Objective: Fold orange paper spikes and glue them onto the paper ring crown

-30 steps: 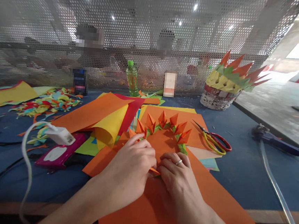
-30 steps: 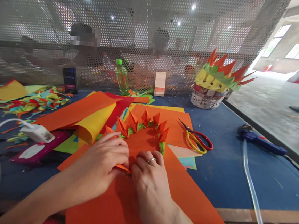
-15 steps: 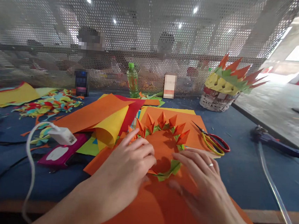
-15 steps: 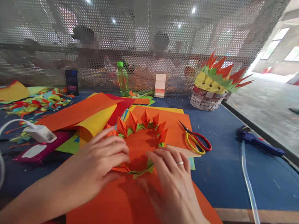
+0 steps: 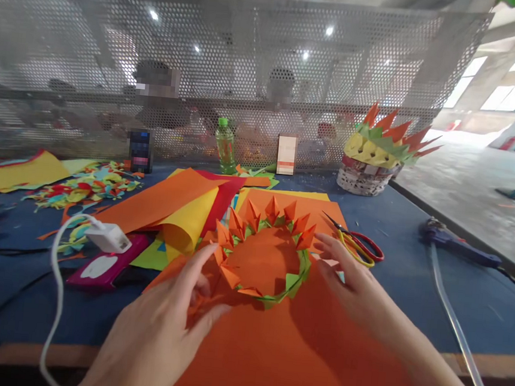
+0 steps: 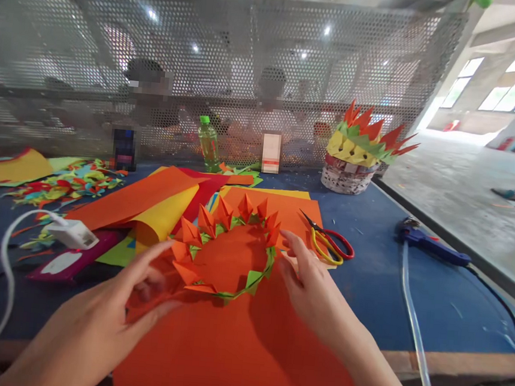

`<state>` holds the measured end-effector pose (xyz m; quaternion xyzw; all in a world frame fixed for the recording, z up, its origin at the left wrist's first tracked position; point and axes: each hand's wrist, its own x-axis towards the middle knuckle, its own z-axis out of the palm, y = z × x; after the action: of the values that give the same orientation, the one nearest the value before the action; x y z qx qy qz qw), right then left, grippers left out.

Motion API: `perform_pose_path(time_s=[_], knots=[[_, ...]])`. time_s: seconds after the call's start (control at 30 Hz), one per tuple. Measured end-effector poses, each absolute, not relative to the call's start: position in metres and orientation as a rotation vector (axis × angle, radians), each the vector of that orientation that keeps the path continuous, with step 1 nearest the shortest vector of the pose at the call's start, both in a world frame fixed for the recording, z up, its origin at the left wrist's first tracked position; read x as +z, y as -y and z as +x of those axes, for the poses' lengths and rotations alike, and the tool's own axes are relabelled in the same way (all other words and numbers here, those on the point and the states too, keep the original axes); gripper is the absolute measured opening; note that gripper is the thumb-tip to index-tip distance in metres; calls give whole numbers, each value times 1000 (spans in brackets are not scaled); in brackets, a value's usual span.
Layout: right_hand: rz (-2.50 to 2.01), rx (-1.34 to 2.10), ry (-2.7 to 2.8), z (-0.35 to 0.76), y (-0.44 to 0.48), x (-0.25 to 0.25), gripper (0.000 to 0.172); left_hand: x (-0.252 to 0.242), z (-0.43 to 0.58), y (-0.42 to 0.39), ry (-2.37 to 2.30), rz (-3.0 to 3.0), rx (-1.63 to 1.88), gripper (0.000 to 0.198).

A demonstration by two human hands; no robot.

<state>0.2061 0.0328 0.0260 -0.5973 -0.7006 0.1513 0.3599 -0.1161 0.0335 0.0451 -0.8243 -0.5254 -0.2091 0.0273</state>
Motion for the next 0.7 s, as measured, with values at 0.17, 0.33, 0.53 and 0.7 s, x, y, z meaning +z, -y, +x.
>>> perform_pose_path(time_s=[0.17, 0.33, 0.53, 0.7], knots=[[-1508, 469, 1853, 200, -34, 26, 40, 43, -102, -44, 1596, -2606, -460, 76], [-1474, 491, 1825, 196, -30, 27, 29, 50, -93, -60, 1720, -2676, -321, 59], [-1461, 526, 1789, 198, -26, 23, 27, 60, -89, -82, 1667, -2760, -244, 57], [-1426, 549, 1768, 202, -23, 21, 27, 62, -85, -105, 1551, -2811, -265, 57]])
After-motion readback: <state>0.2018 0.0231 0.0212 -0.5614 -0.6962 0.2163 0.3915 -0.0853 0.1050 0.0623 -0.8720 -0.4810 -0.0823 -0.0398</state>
